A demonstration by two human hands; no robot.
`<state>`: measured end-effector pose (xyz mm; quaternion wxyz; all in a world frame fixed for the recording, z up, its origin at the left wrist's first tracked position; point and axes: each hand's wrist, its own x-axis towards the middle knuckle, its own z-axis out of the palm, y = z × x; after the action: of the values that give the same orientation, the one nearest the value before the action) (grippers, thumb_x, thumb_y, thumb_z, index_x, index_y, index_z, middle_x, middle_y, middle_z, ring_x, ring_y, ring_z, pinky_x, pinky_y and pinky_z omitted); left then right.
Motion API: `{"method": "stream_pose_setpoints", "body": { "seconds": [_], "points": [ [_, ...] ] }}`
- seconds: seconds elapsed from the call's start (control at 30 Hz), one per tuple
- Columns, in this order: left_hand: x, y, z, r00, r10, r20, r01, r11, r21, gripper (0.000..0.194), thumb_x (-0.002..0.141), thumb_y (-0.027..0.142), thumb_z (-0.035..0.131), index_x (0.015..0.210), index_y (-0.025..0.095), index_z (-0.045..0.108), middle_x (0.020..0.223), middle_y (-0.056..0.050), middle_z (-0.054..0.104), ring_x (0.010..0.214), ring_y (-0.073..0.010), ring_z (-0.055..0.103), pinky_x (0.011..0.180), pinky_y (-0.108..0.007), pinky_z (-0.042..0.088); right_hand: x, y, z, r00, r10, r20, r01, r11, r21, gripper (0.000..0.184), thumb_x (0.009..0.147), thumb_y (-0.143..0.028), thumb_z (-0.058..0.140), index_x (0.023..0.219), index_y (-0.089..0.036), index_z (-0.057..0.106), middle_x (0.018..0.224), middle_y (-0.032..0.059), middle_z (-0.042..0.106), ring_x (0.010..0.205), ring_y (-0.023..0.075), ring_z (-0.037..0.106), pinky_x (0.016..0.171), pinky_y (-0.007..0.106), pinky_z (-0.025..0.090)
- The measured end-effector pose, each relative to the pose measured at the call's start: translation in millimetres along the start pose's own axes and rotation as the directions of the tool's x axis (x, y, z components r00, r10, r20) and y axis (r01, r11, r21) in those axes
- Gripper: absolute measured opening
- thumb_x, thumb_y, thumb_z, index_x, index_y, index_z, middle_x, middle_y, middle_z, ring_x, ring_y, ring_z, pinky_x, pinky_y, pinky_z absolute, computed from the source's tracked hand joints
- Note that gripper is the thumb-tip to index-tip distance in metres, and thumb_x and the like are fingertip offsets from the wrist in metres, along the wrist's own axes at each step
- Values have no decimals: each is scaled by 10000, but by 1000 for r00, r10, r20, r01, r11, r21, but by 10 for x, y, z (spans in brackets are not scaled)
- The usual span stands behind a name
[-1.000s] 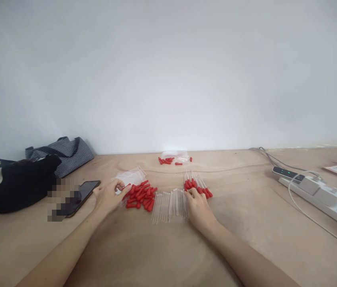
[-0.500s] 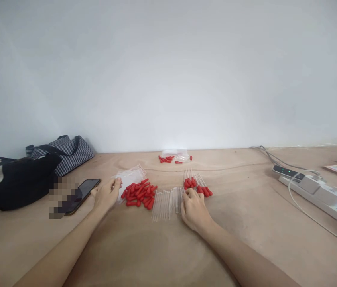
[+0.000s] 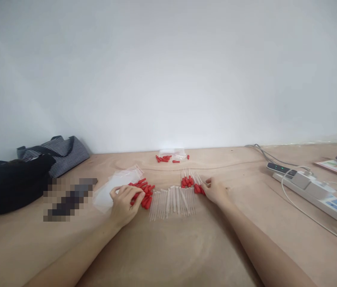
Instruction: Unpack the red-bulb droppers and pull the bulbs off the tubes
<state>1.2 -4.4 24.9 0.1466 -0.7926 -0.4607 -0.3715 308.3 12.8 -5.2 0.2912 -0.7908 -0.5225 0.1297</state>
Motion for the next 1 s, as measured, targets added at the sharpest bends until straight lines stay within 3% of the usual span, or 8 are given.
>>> {"method": "stream_pose_setpoints", "body": {
  "seconds": [0.2,0.4,0.5,0.63,0.67,0.73,0.87,1.0],
  "points": [
    [-42,130,68,995,101,22,-100,993,-63,145,785,258,510,675,222,598,703,5,658,750,-166,543,808,-386,232,95,21,62,997,9,81,-16,996,88,199,651,-370,557,654,-188,638,589,32,624,608,182,574,566,271,364],
    [-44,126,79,995,101,23,-100,993,-63,150,789,252,501,680,223,600,708,5,657,769,-173,542,816,-399,231,126,63,97,995,11,94,-27,985,170,192,638,-339,555,540,-186,618,466,10,553,511,161,533,495,253,338],
    [-46,118,86,995,101,29,-98,993,-68,139,788,243,502,691,224,600,718,7,659,781,-174,543,826,-402,227,132,37,82,999,15,31,-21,977,212,188,669,-323,516,675,-175,632,560,32,587,591,177,553,531,263,367],
    [-49,107,96,994,103,38,-99,991,-91,102,780,226,513,728,224,602,743,6,659,797,-176,542,827,-396,232,60,-109,26,996,-28,-85,53,949,311,351,759,-302,395,1043,-141,525,844,75,607,767,174,560,633,271,408],
    [-49,110,99,994,106,40,-101,990,-102,97,780,226,514,740,223,603,749,3,657,799,-176,541,825,-393,236,9,-164,23,994,-62,-90,91,927,364,364,773,-310,380,1077,-147,494,870,70,599,777,166,557,647,268,413],
    [-47,133,106,993,112,41,-106,986,-125,94,778,229,514,767,219,606,765,-4,655,808,-179,538,822,-386,243,-133,-280,45,979,-197,-54,192,795,575,319,773,-365,410,997,-162,512,837,54,592,749,160,553,651,272,419],
    [-43,256,123,994,106,33,-99,980,-175,106,772,239,525,821,216,616,802,-10,658,831,-182,537,832,-383,241,-453,-480,167,932,-360,51,154,519,840,302,684,-461,573,781,-198,461,669,-29,509,566,104,512,568,254,414],
    [-41,448,106,992,65,104,-36,965,-261,152,774,292,538,887,222,611,823,-7,663,847,-185,533,810,-375,250,-650,-603,241,909,-412,66,117,404,907,391,675,-476,598,932,-223,445,687,-54,461,542,93,530,572,268,429]
  ]
}}
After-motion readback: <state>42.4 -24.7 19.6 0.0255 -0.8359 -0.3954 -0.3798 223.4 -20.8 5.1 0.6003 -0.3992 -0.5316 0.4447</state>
